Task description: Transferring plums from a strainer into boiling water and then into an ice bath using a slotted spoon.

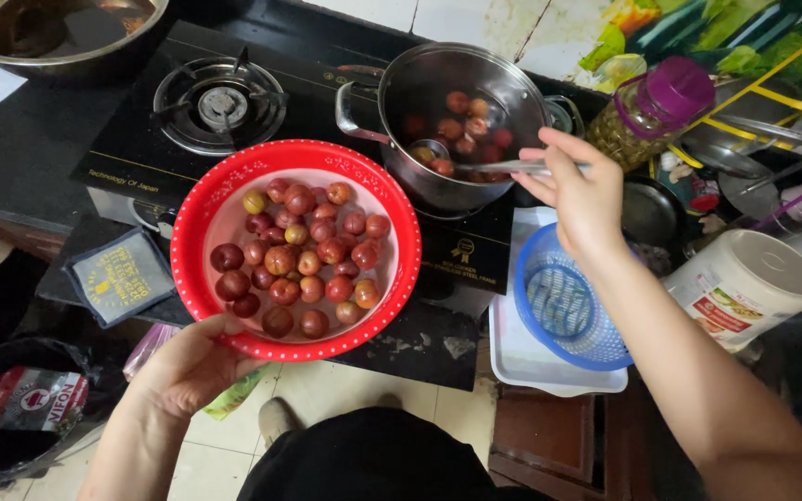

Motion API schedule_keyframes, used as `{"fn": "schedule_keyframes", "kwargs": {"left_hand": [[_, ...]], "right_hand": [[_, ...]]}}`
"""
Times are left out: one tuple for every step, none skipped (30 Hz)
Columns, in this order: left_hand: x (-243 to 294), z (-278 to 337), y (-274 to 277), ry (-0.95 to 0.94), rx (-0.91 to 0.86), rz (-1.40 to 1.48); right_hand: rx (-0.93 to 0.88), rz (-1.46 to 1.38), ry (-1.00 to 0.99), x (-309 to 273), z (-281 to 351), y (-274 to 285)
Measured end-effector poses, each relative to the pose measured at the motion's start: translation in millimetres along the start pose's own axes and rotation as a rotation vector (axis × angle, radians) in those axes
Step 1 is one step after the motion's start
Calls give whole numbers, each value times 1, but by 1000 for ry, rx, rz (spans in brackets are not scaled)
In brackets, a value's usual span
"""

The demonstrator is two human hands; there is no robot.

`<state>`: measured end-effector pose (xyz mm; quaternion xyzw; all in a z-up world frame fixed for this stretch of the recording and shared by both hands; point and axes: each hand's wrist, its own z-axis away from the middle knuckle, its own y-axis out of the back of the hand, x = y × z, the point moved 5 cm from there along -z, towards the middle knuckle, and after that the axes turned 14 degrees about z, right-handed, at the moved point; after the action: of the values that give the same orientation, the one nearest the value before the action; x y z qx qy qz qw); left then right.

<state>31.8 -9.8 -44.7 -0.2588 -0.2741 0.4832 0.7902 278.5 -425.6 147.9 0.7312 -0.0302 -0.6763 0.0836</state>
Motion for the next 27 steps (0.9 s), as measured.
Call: {"fn": "schedule_keyframes", "kwargs": {"left_hand": [[1, 0, 1, -8, 15, -6], [1, 0, 3, -16, 30, -12], [2, -1, 3, -15, 29, -13], [2, -1, 3, -16, 28, -17], [3, -2, 4, -18, 27, -19], [2, 1, 0, -17, 27, -20], [1, 4, -3, -23, 25, -24], [1, 7, -7, -29, 23, -28], [3, -2, 4, -28, 23, -28], [5, -10, 13, -23, -25, -24], [6, -17, 24, -18, -70, -18], [3, -7, 9, -18, -69, -16], [0, 3, -3, -18, -27, 6], [-2, 13, -16, -17, 14, 27], [-1, 9, -12, -20, 14, 31], [-1, 6, -7, -23, 9, 16], [-1, 3, -3, -25, 6, 2], [-1, 2, -1, -26, 7, 7], [-1, 0, 0, -26, -9, 1], [-1, -2, 1, -26, -25, -5], [-2, -3, 0, -29, -23, 2], [-3, -3, -1, -24, -35, 23], [-4, -2, 0, -19, -42, 45], [-3, -9, 5, -24, -36, 52], [-5, -13, 10, 3, -66, 70], [-6, -18, 16, 30, -95, 87], [-7, -5, 3, 27, -85, 94]], "right_hand": [[6, 5, 35, -2, 8, 0], [11, 11, 70, -5, 16, 0], [13, 12, 70, -6, 20, -1], [26, 20, 89, -7, 25, -1], [39, 29, 108, -9, 30, -1], [40, 30, 108, -7, 29, -1], [47, 23, 105, -6, 29, 0], [54, 15, 102, -4, 29, 1], [54, 16, 102, -2, 22, 5], [80, -22, 58, 2, 15, 11], [103, -60, 12, 6, 10, 16], [101, -59, 10, 3, 4, 22], [114, -127, -56, 2, -3, 28], [127, -195, -123, 2, -9, 34], [123, -194, -121, -4, -11, 36], [114, -190, -102, -10, -14, 38], [105, -186, -84, -17, -16, 40], [101, -184, -85, -28, -12, 35], [86, -163, -50, -41, -8, 29], [71, -141, -15, -54, -4, 23], [63, -140, -16, -59, 0, 15], [38, -139, -11, -64, 4, 6], [11, -140, -9, -68, 9, -5], [1, -141, -13, -67, 14, -16], [-43, -123, -45, -63, 20, -30], [-87, -106, -77, -59, 26, -43], [-96, -108, -85, -51, 35, -56]]}}
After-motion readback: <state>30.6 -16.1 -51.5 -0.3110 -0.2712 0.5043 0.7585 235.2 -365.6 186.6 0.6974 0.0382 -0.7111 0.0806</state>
